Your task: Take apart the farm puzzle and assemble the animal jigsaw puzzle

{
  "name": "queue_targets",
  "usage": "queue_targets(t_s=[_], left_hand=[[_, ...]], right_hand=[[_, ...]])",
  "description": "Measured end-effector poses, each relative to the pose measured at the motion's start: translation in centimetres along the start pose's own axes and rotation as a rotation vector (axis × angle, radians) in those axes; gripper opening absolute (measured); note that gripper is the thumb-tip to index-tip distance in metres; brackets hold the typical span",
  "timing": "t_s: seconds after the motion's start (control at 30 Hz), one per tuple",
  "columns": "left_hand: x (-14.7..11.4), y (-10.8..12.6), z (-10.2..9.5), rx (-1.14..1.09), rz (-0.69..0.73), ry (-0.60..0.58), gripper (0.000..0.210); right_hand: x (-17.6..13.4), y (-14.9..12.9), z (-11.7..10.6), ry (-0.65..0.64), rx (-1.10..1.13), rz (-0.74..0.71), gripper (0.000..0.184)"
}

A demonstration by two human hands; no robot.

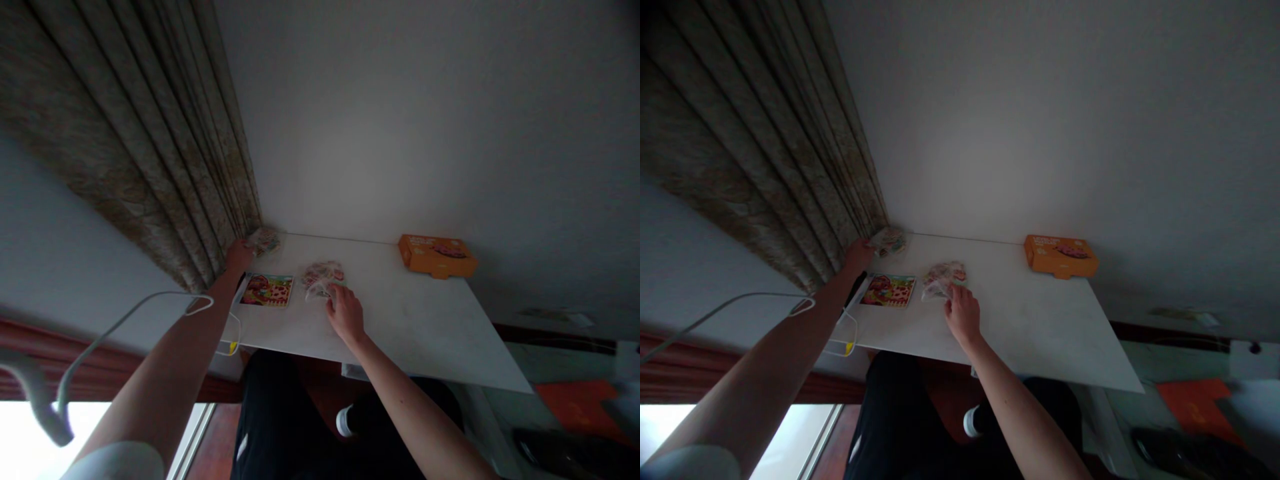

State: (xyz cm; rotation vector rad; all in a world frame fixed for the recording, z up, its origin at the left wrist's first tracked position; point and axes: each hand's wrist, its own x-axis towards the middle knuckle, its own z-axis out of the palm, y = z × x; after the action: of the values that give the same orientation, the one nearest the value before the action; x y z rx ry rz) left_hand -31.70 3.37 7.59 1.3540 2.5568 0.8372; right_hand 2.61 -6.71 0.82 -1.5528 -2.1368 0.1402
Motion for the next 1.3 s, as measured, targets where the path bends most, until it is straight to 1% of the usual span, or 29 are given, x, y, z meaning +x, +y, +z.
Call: queue_targets(t_s=[0.13,0.27,0.43,0.5,0.57,0.67,0.77,0.9,1.03,1.1,1.17,1.3], left_hand=[[-0.1,0.1,-0.1,-0.012,-0.015,0.009,0.025],[-0.4,0.1,0.0,-0.016,-0.02,0.017,0.02],[-0.8,0.4,0.2,0.041,-0.025,0.011,0.022],[-1.0,0.5,0.2,0.088,-0.014,-0.014,0.024],[-1.0,0.6,0.1,0.107,0.015,-0.031,0.021],[-0.7,1.0,-0.6,0.099,0.052,-0.007,0.023],[-0.1,1.5,-1.9,0.097,0.09,0.036,0.027],[0.6,1.5,-3.8,0.097,0.144,0.06,0.028],[0.7,0.6,-5.0,0.095,0.189,0.074,0.028],[0.5,0.1,-5.3,0.089,0.202,0.079,0.028],[0.3,-0.4,-5.5,0.066,0.186,0.073,0.027],[-0.4,-1.1,-5.9,-0.026,0.16,0.028,0.024]], right_hand=[[0.1,0.0,-0.4,-0.042,-0.042,0.024,0.027],[0.1,-0.2,-0.8,-0.102,-0.096,0.063,0.028],[0.3,-0.6,-1.1,-0.173,-0.154,0.076,0.022],[0.4,-0.5,-1.1,-0.182,-0.157,0.087,0.022],[0.8,-0.3,-1.2,-0.187,-0.141,0.113,0.025],[2.1,0.4,-1.6,-0.15,-0.055,0.085,0.026],[4.6,1.0,-2.5,-0.082,0.045,0.029,0.028],[9.1,0.9,-3.9,-0.07,0.1,0.073,0.027],[14.0,0.0,-4.7,0.002,0.137,0.067,0.022],[16.3,-0.7,-4.5,0.043,0.166,0.058,0.02],[18.4,-1.5,-3.9,0.079,0.215,0.04,0.019],[22.3,-4.1,-1.6,0.118,0.341,-0.04,0.019]])
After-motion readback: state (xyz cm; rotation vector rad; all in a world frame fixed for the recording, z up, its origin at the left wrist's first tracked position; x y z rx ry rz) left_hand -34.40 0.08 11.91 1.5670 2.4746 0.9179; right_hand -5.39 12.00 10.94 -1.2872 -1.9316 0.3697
